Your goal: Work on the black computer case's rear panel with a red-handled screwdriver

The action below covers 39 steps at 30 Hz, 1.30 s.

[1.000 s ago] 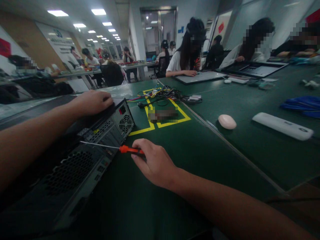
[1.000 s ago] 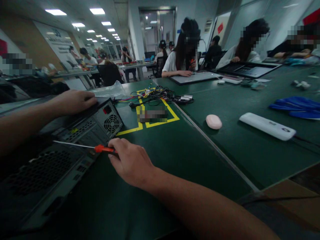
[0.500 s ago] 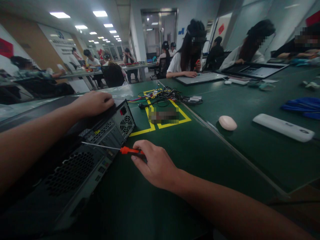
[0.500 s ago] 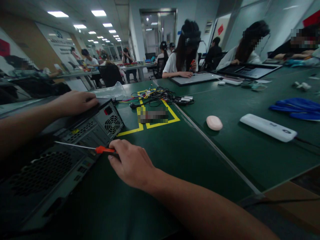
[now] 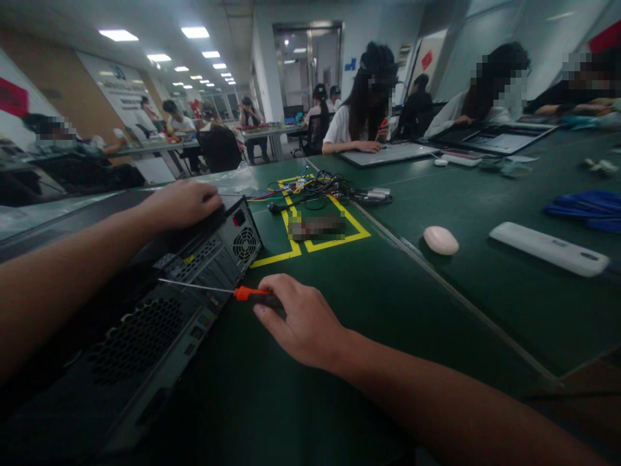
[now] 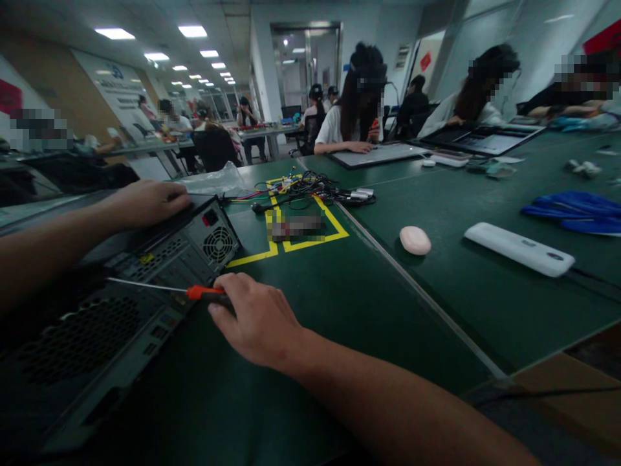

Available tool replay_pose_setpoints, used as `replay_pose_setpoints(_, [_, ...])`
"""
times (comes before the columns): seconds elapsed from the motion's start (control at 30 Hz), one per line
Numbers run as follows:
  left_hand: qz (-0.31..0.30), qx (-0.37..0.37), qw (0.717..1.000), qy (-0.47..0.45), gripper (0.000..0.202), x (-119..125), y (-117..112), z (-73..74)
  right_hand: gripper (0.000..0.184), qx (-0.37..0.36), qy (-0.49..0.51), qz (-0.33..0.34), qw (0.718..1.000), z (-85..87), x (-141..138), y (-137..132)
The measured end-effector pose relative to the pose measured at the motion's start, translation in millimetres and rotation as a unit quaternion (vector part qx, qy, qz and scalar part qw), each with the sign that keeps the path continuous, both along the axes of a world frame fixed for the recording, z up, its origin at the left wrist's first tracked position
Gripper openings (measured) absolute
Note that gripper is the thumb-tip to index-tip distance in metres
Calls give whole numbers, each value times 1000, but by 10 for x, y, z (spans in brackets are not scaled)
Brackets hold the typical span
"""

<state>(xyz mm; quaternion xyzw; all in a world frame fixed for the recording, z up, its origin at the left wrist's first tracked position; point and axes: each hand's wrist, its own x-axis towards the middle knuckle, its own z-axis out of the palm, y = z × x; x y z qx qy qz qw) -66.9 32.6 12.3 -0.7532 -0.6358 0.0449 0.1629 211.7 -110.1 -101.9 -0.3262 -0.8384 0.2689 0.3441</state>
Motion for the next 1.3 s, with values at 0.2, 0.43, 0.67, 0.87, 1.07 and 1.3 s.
replay_pose_setpoints(0.2, [-3, 3, 1000, 1, 51, 16, -12, 5, 22, 1, 10, -2, 1000, -18, 0, 14])
replay_pose_setpoints(0.43, [2, 3, 1000, 8, 51, 12, -5, -1, 29, 18, 10, 6, 1000, -29, 8, 33])
replay_pose_setpoints(0.67, [3, -5, 1000, 2, 50, 22, -19, 15, 34, 0, 11, -3, 1000, -16, -1, -8])
replay_pose_setpoints(0.87, [11, -5, 1000, 4, 52, 27, -20, 10, 21, -2, 1, -8, 1000, -8, -9, 5])
replay_pose_setpoints(1.07, [20, -13, 1000, -1, 55, 41, -23, 14, 19, -10, 2, -3, 1000, 5, -4, 2])
replay_pose_setpoints(1.3, [3, -8, 1000, -6, 51, 3, -3, 3, 18, -11, 3, -5, 1000, 11, -5, -2])
